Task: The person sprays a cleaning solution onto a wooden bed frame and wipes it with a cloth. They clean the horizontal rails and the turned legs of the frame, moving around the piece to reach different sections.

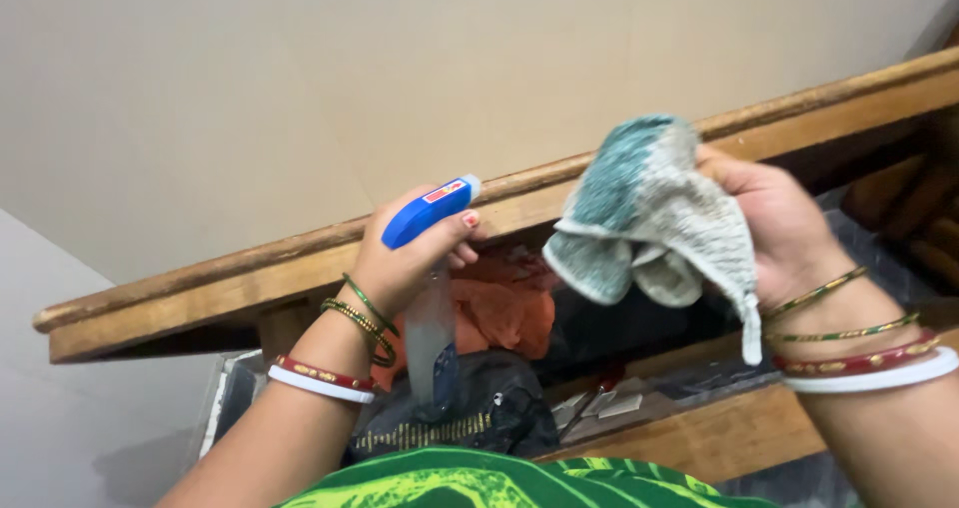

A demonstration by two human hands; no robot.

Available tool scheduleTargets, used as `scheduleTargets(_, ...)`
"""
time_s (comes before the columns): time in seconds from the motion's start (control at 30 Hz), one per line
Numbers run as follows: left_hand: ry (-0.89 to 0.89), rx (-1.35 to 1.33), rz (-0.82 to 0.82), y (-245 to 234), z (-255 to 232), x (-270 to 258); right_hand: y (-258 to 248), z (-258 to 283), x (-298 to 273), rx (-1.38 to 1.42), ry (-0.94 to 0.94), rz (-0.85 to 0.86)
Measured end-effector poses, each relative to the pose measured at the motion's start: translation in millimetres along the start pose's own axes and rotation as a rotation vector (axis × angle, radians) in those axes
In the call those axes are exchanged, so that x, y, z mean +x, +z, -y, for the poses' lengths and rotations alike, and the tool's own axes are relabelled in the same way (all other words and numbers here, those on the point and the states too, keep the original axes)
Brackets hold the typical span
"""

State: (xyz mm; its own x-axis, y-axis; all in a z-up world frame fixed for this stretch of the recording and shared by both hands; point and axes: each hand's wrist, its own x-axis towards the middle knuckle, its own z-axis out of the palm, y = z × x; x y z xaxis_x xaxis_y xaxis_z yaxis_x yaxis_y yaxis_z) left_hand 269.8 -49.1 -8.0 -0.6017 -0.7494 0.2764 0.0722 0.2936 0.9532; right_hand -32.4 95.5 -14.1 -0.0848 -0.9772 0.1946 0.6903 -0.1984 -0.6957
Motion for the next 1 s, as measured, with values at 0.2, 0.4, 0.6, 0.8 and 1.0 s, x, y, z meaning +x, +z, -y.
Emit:
scheduleTargets(0.2, 0.116, -0.164, 0.123, 33.7, -16.2, -27.4, 27.4, -19.7, -5.4, 0.092, 0.161, -0.016)
scheduleTargets(0.4, 0.059, -0.316, 0.038, 68.5, -31.0, -31.1, 53.2, -3.3, -21.7, -0.097, 0.196, 0.091)
scheduleTargets(0.6, 0.255, -0.195, -0.059, 64.8, -40.1, -38.7, 66.3, 27.6, -29.8, -1.075, 0.081, -0.254)
scheduleTargets(0.8, 0.241, -0.025, 0.299, 65.1, -72.1, -56.9, 57.7, 26.5, -25.0, -1.095, -0.382, -0.331)
scheduleTargets(1.0, 0.106, -0.269, 0.167, 68.5, -83.6, -45.5, 67.6, 22.9, -21.7, -0.485, -0.244, -0.22)
